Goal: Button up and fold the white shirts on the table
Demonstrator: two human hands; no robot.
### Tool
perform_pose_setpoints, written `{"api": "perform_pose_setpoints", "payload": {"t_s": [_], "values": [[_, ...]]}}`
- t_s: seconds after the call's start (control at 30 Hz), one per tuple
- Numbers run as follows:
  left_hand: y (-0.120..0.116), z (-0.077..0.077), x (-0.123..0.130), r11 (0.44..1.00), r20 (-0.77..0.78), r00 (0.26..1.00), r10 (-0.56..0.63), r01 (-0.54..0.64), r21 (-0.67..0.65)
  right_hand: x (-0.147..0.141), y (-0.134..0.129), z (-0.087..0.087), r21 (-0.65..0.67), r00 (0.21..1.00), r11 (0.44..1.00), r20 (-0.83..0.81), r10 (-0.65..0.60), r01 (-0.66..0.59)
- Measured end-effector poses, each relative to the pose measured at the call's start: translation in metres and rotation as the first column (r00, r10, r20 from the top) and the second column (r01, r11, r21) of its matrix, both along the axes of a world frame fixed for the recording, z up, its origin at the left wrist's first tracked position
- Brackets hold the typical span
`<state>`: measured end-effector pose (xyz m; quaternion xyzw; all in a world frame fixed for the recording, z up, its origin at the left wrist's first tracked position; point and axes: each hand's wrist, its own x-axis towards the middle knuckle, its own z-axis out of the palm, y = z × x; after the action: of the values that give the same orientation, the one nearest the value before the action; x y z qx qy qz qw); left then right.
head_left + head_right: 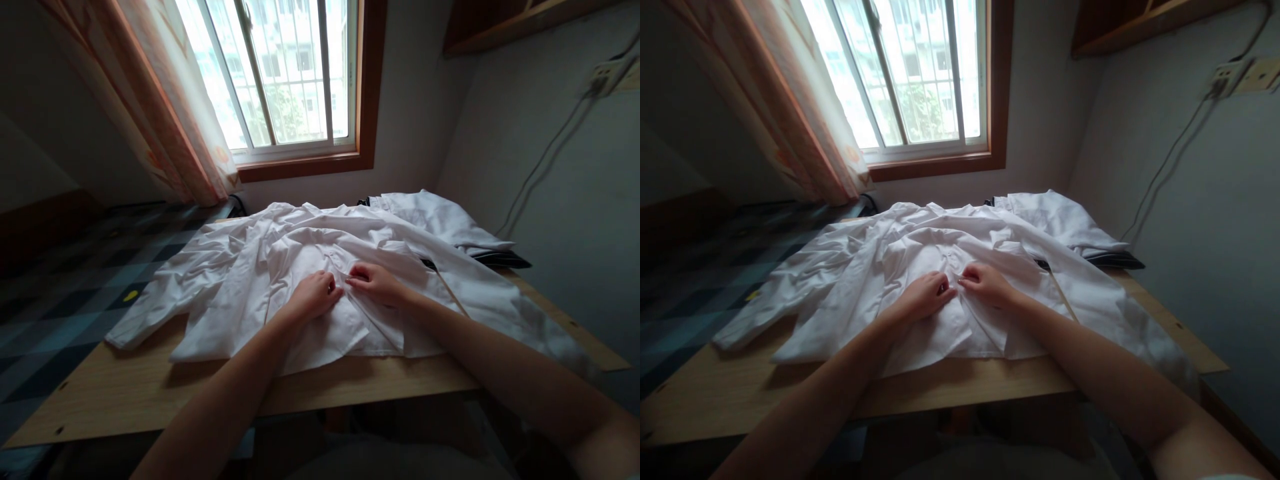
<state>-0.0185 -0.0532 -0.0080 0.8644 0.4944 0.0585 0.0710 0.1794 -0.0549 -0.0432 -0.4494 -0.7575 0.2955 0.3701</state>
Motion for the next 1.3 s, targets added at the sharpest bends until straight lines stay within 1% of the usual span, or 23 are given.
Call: {"api": "perform_pose_setpoints", "payload": {"t_s": [0.3,0.53,0.7,0.83,0.97,1.07,1.17,1.3], "values": [[0.001,0.000,-0.002,0.999,0.046,0.999,0.000,0.001,-0.033,-0.002,-0.003,0.004,0.011,0.999,1.000,-0.034,-0.026,0.026],[0.002,0.002,-0.005,0.997,0.130,0.990,0.048,-0.041,-0.058,-0.007,-0.005,0.003,0.031,0.990,0.993,-0.084,-0.114,0.117],[0.003,0.003,-0.006,0.998,0.211,0.976,0.050,-0.040,-0.053,-0.011,-0.008,0.004,0.023,0.986,0.995,-0.133,-0.096,0.100],[0.004,0.002,-0.006,0.994,0.255,0.967,0.027,0.001,-0.109,-0.013,-0.010,0.005,0.027,0.987,0.997,-0.140,-0.073,0.078],[0.006,0.002,-0.006,0.987,0.320,0.947,0.019,0.032,-0.155,-0.014,-0.011,0.005,0.035,0.988,0.996,-0.136,-0.077,0.082],[0.008,0.000,-0.007,0.978,0.378,0.925,0.038,0.043,-0.202,-0.015,-0.012,0.006,0.034,0.992,0.996,-0.102,-0.078,0.081],[0.012,-0.001,-0.009,0.957,0.430,0.899,0.077,0.054,-0.285,-0.016,-0.014,0.008,0.031,0.994,0.995,-0.064,-0.088,0.091],[0.014,0.001,-0.013,0.929,0.458,0.884,0.090,0.092,-0.360,-0.017,-0.016,0.010,-0.021,0.992,0.995,-0.079,-0.100,0.099]]}}
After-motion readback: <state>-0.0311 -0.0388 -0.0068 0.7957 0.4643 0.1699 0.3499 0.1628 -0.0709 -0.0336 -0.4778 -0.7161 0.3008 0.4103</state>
